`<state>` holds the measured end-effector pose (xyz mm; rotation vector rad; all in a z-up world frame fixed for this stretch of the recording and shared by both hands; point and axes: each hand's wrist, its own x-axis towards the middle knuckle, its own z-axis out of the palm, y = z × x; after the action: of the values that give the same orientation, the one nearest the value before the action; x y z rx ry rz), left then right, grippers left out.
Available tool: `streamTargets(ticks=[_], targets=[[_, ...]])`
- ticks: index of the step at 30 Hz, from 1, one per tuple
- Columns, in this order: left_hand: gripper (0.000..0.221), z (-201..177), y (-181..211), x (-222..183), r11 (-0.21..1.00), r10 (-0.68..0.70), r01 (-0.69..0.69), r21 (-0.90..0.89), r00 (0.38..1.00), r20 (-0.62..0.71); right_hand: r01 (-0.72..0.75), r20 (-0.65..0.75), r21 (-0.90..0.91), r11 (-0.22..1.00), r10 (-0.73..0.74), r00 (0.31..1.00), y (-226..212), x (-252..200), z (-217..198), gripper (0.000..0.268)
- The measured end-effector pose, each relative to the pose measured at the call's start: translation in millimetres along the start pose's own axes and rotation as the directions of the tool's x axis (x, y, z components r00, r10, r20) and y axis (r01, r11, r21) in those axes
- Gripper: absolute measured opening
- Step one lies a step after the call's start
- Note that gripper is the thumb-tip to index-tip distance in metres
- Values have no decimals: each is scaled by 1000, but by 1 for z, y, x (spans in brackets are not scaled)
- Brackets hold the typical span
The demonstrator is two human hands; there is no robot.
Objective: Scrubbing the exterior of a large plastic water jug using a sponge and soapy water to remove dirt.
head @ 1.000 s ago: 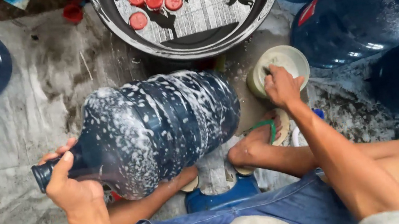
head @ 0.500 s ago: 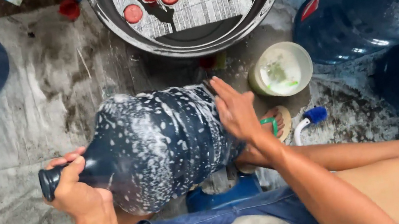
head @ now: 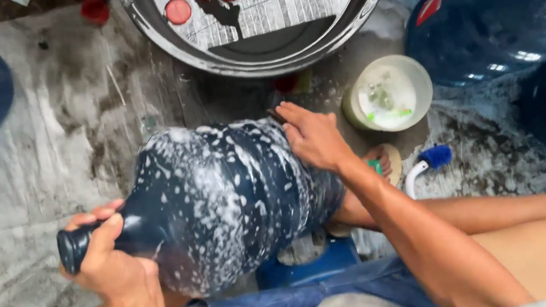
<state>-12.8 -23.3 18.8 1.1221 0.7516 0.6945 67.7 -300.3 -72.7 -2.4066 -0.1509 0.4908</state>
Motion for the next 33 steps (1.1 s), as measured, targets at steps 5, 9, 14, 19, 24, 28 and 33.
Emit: streamTargets(ticks=[5,9,14,19,24,28,33], targets=[[21,-21,-6,11,998,-53,53,-32,998,-16,23,-92,260,965,1,996,-26,-93,-8,47],[23,-41,-9,14,992,-125,127,-18,989,85,-12,-151,312,950,62,987,-24,-122,6,49],[22,-21,-5,0,999,5,-10,31,989,151,-94,71,138,986,84,994,1,3,4,50],[20,-5,-1,8,1000,16,-17,26,999,49,58,98,167,984,-75,992,1,-22,-8,52],[15,-5,1,28,983,-175,181,-13,930,-322,97,-333,329,939,19,943,-17,-148,40,53],[9,10,19,25,913,-312,403,68,792,-524,49,-277,278,959,31,960,-18,-144,67,58],[7,24,24,18,912,-323,406,60,799,-507,-22,-278,232,973,88,957,-8,-66,45,55]])
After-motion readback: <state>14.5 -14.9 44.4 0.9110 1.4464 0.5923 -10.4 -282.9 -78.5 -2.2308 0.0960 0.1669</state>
